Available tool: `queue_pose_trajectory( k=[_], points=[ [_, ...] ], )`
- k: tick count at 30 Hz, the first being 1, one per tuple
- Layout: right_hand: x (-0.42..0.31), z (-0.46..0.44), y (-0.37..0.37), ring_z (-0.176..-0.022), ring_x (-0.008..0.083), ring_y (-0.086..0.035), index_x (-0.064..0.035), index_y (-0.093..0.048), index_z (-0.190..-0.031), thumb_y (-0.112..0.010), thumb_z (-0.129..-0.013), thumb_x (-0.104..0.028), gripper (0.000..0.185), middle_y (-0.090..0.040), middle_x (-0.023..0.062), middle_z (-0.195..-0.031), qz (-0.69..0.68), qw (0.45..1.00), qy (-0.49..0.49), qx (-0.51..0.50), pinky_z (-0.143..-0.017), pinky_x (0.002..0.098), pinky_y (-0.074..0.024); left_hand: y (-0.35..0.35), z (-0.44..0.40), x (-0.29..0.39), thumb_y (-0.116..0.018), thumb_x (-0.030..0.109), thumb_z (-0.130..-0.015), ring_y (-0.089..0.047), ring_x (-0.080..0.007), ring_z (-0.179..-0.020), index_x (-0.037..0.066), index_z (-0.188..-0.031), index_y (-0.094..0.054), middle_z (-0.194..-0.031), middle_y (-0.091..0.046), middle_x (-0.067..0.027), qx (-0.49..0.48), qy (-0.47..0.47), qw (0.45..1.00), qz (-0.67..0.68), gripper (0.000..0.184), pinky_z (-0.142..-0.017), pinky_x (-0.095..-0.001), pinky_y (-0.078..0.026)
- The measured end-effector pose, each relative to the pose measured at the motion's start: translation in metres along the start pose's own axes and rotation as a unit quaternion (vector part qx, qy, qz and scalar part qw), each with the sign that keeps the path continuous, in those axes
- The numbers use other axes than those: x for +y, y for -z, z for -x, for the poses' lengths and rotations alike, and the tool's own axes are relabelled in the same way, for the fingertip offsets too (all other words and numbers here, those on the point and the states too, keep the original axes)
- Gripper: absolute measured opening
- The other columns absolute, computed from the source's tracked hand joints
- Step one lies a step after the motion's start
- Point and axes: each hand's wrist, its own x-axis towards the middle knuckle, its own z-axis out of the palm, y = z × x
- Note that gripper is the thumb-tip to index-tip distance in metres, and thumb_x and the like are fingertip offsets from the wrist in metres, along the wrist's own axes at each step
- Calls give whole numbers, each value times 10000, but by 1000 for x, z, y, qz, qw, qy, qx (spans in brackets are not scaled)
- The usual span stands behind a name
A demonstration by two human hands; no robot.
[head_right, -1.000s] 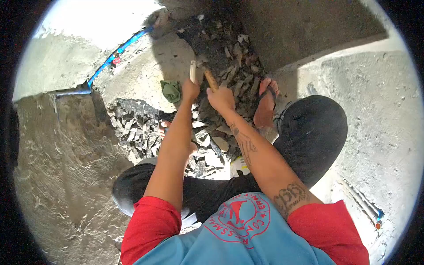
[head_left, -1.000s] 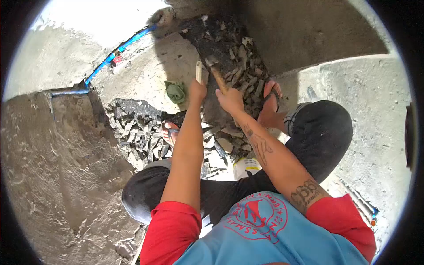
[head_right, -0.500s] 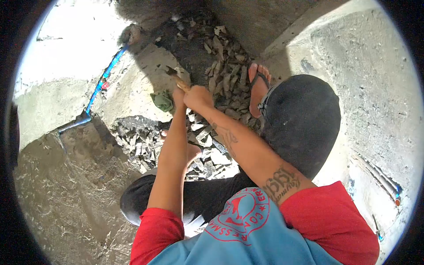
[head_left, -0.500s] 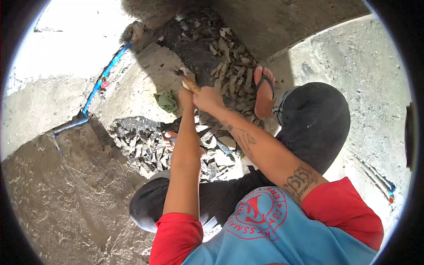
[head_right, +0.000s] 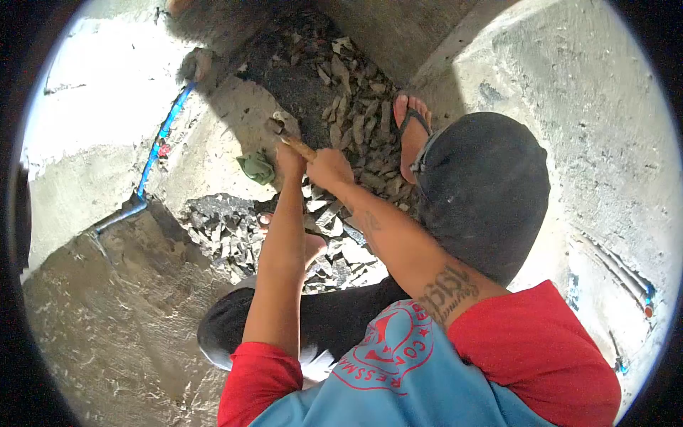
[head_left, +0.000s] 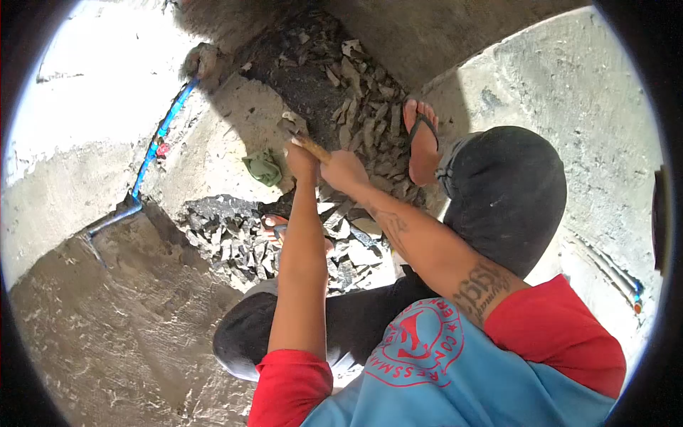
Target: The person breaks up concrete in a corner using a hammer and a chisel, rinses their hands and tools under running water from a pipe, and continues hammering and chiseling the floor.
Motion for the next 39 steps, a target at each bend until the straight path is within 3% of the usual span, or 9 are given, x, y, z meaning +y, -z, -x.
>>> queue_pose_trajectory(
  k=[5,11,14,16,19,28,33,35,39],
  points=[
    [-47,9,16,-811,407,-622,-51,-665,-933,-586,-803,-296,288,-646,224,-857,-8,987,154,45,-713,462,-500,-8,-4,-23,-629,268,-820,-611,-441,-889,-25,-974,-517,-947,-630,-281,-64,-30,997,29,350,-734,-497,-481],
    [-100,-4,40,-741,399,-623,-61,-656,-926,-666,-730,-207,245,-624,238,-781,-56,928,352,110,-648,439,-493,-5,-3,-10,-622,251,-822,-620,-417,-870,-17,-964,-527,-938,-634,-261,-27,-19,999,14,318,-720,-481,-485],
    [-45,-21,13,-753,400,-626,-60,-663,-956,-625,-757,-245,274,-628,228,-756,-58,959,256,107,-661,450,-499,0,-2,5,-618,243,-823,-624,-405,-861,-13,-958,-532,-934,-637,-252,-21,26,998,-47,302,-713,-474,-487],
    [-13,-29,-1,-781,398,-631,-66,-668,-983,-589,-780,-298,318,-641,219,-766,29,999,34,16,-688,454,-508,-1,-2,4,-616,237,-823,-627,-397,-854,-10,-955,-536,-931,-638,-245,-24,26,999,-40,291,-709,-469,-488],
    [-17,-19,-1,-807,412,-634,-36,-683,-828,-610,-752,-324,307,-645,238,-800,63,997,47,5,-723,471,-514,-7,-1,-12,-593,204,-840,-627,-354,-809,14,-960,-546,-910,-641,-202,4,-18,988,152,230,-699,-440,-485],
    [-111,5,32,-802,369,-636,-80,-663,-926,-632,-772,-309,278,-648,175,-764,-12,940,331,80,-715,436,-510,-1,-6,-24,-577,195,-858,-619,-347,-792,11,-967,-541,-897,-640,-192,-32,-39,997,56,216,-704,-438,-477],
    [-25,-12,-4,-849,397,-626,-141,-695,-985,-612,-798,-339,284,-660,201,-874,-17,990,120,77,-755,461,-502,-7,-6,-18,-567,190,-869,-615,-344,-782,10,-971,-538,-890,-639,-186,-16,-55,998,25,209,-707,-436,-473],
    [-14,-21,-6,-875,401,-627,-111,-694,-1013,-608,-810,-365,336,-656,224,-921,75,994,-68,-36,-774,464,-504,-11,-7,-17,-569,189,-869,-615,-346,-785,7,-974,-537,-890,-639,-189,-24,-59,998,24,213,-707,-436,-474],
    [-56,-8,14,-871,394,-637,-20,-678,-998,-613,-808,-370,403,-649,257,-915,36,996,75,-20,-777,446,-513,-18,-14,-30,-584,191,-861,-619,-361,-804,-4,-982,-534,-898,-640,-203,-72,-29,996,49,235,-708,-438,-482]
  ],
)
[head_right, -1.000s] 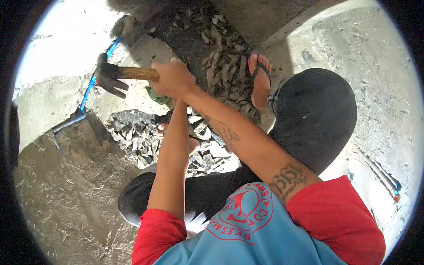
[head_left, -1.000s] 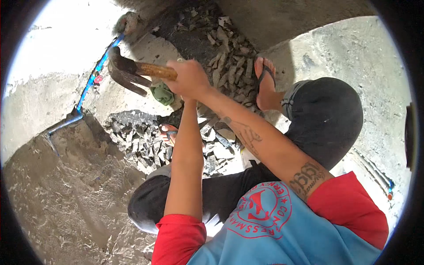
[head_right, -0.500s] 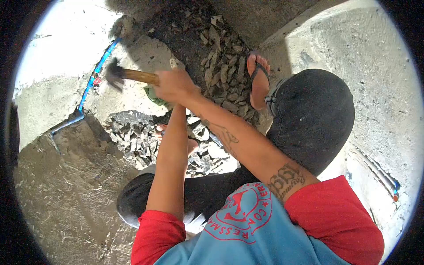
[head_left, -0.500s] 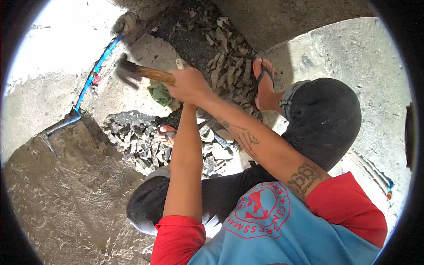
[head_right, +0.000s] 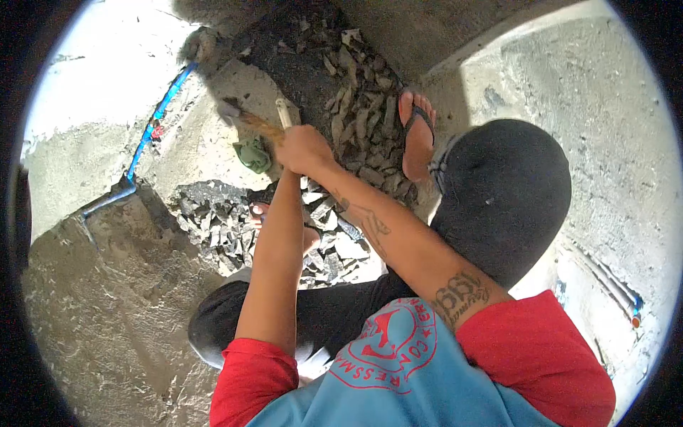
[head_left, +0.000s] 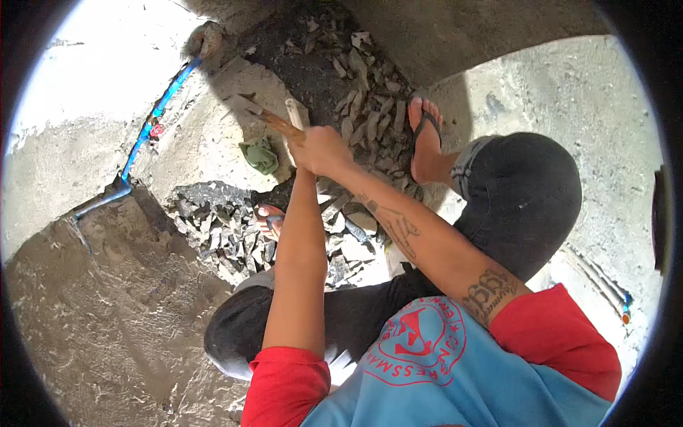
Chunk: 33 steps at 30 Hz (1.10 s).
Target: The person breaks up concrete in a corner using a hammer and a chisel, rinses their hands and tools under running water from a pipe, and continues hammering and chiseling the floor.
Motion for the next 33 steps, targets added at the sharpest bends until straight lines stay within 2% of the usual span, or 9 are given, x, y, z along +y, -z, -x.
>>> queue_pose_trajectory(
  k=[6,8,12,14,16,21,23,27,33],
  points=[
    [4,-17,8,-789,397,-647,-34,-694,-890,-632,-765,-298,298,-656,241,-806,-110,961,218,132,-709,453,-525,2,-7,1,-607,192,-849,-624,-382,-832,-21,-995,-530,-910,-643,-224,-29,45,999,-2,270,-709,-439,-493],
    [58,-35,-20,-782,387,-648,-82,-699,-914,-643,-759,-316,286,-660,217,-799,74,996,36,39,-689,442,-524,7,-6,10,-615,193,-845,-625,-390,-842,-27,-999,-528,-913,-643,-232,-23,100,995,-10,282,-709,-440,-496],
    [51,-4,1,-787,385,-641,-20,-667,-959,-618,-740,-217,300,-652,226,-789,55,994,-94,-8,-719,439,-515,6,-5,10,-595,185,-846,-614,-431,-908,-111,-982,-516,-912,-625,-297,48,81,993,-75,335,-730,-461,-494],
    [25,2,0,-787,383,-642,-46,-667,-974,-642,-727,-239,315,-651,222,-782,-6,999,41,32,-709,441,-514,-7,-13,-26,-602,230,-843,-612,-417,-936,-85,-1001,-534,-944,-628,-284,-12,23,1000,6,359,-743,-458,-497],
    [-17,-1,25,-783,382,-643,-39,-670,-958,-640,-731,-245,308,-651,226,-789,-18,991,118,65,-704,445,-513,21,22,33,-613,288,-835,-614,-401,-947,-49,-1030,-552,-990,-630,-267,89,-114,989,8,394,-734,-460,-492],
    [18,-7,-2,-806,387,-644,-30,-675,-960,-634,-744,-271,326,-650,240,-821,-47,957,244,152,-717,450,-513,21,21,37,-593,323,-851,-633,-379,-840,-18,-1041,-557,-958,-640,-231,70,-35,997,24,392,-695,-457,-491],
    [66,-21,-36,-832,409,-633,-33,-678,-977,-637,-752,-298,350,-650,240,-837,53,998,16,-10,-744,459,-506,-2,3,-2,-565,323,-872,-636,-359,-780,-27,-1011,-552,-925,-642,-214,83,-46,995,-38,376,-660,-450,-495],
    [49,3,-21,-838,412,-633,-41,-678,-1000,-645,-751,-311,369,-655,232,-852,37,992,-105,-56,-750,452,-508,-17,-5,-14,-562,275,-860,-633,-359,-742,-34,-918,-536,-885,-637,-207,30,46,998,9,315,-602,-441,-488],
    [-21,-4,10,-822,369,-651,-56,-687,-986,-621,-790,-311,329,-664,213,-855,-31,985,159,53,-719,438,-515,-6,3,-12,-569,258,-857,-629,-366,-740,-30,-930,-531,-870,-634,-206,30,-17,999,-32,299,-605,-448,-486]
  ],
)
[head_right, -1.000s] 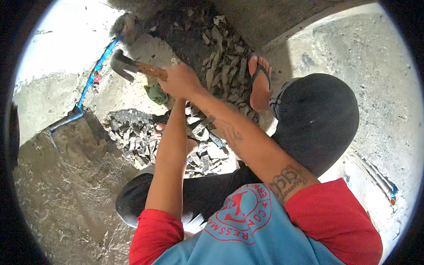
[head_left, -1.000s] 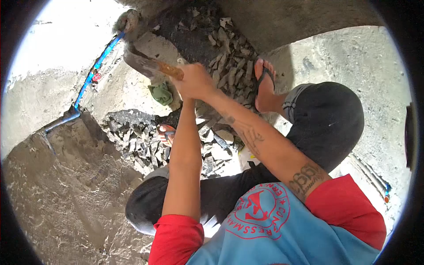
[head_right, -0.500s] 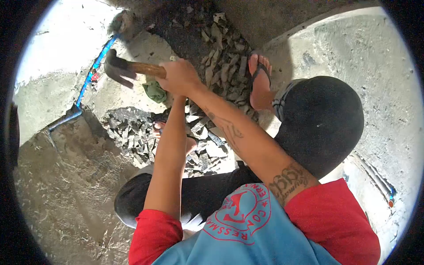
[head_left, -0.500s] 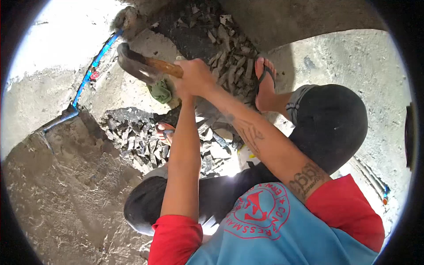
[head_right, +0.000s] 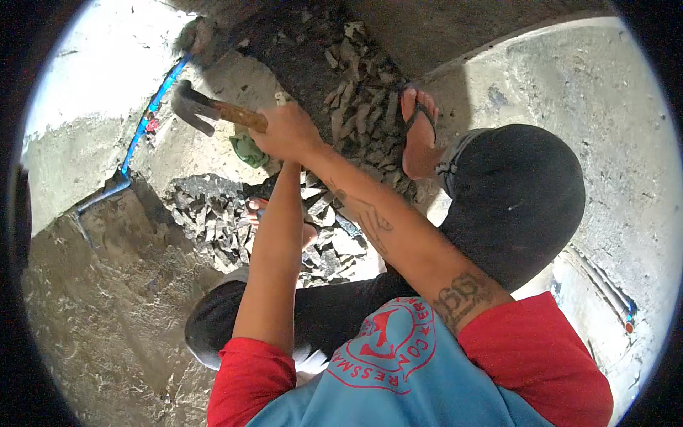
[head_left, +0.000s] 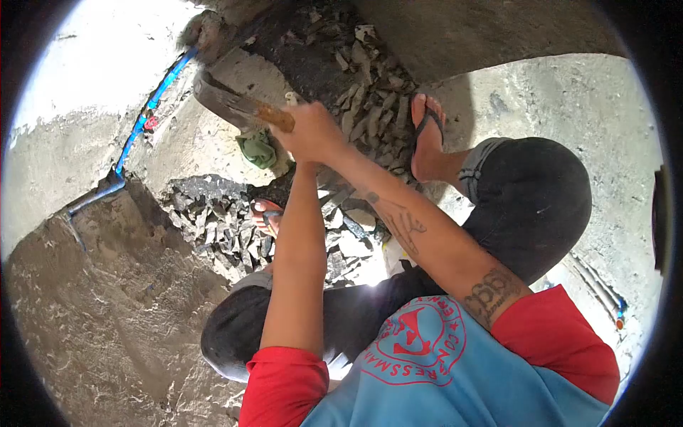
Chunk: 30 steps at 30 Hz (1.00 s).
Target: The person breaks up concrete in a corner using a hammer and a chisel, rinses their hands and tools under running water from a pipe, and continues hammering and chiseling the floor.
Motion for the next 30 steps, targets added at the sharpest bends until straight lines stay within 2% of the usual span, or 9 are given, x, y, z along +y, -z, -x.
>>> queue_pose_trajectory(
  k=[3,5,8,14,16,20,22,25,30],
  points=[
    [9,0,6,-805,365,-652,-22,-681,-956,-608,-803,-302,327,-659,222,-835,-52,995,57,70,-709,440,-515,5,0,6,-573,249,-856,-627,-369,-739,-28,-936,-528,-862,-632,-205,3,-36,998,-42,292,-607,-451,-485],
    [46,10,-5,-787,370,-652,28,-673,-915,-605,-801,-309,362,-652,238,-821,-12,990,-139,-23,-713,434,-521,4,-2,12,-575,244,-855,-626,-371,-738,-27,-940,-526,-857,-631,-204,-2,-51,996,-77,287,-608,-453,-484],
    [83,15,-23,-785,378,-647,27,-678,-891,-602,-799,-317,364,-651,238,-833,84,952,-278,-102,-695,438,-519,-2,-3,19,-613,236,-837,-625,-383,-760,-23,-908,-535,-846,-630,-210,55,74,996,-18,280,-626,-468,-481],
    [11,8,2,-850,384,-643,-37,-699,-926,-618,-754,-327,347,-651,246,-887,57,991,-116,-43,-768,447,-520,-4,1,-2,-643,235,-814,-627,-402,-803,-16,-907,-545,-874,-634,-234,44,-19,998,35,284,-658,-483,-483],
    [-1,-7,5,-786,402,-633,-76,-685,-945,-637,-750,-370,357,-661,199,-836,1,997,71,35,-692,443,-507,0,0,5,-646,232,-809,-628,-403,-807,-15,-901,-552,-875,-635,-234,48,4,999,21,280,-660,-484,-483],
    [16,1,-2,-845,406,-642,-13,-682,-965,-641,-732,-325,392,-656,239,-872,-56,998,30,11,-759,457,-515,0,1,9,-651,226,-799,-629,-403,-813,-15,-890,-564,-878,-637,-235,64,32,997,-5,272,-664,-486,-483],
    [56,14,-22,-815,422,-628,-43,-683,-946,-615,-754,-269,305,-656,222,-846,33,986,-161,-8,-729,453,-504,-2,-1,15,-654,223,-794,-629,-404,-816,-15,-884,-570,-879,-637,-236,66,45,997,-21,268,-665,-486,-483],
    [81,17,-24,-836,427,-628,14,-678,-906,-574,-757,-246,317,-645,260,-859,48,953,-290,-66,-755,465,-500,1,-1,25,-655,230,-787,-630,-405,-820,-19,-895,-582,-886,-640,-237,8,50,998,-31,281,-667,-487,-483],
    [52,-4,-1,-835,430,-642,58,-677,-843,-643,-749,-284,357,-645,285,-839,31,979,-201,33,-761,468,-514,-7,-22,19,-679,296,-773,-638,-398,-875,-38,-985,-598,-919,-647,-251,-90,-44,990,-98,404,-719,-487,-492]
  ],
)
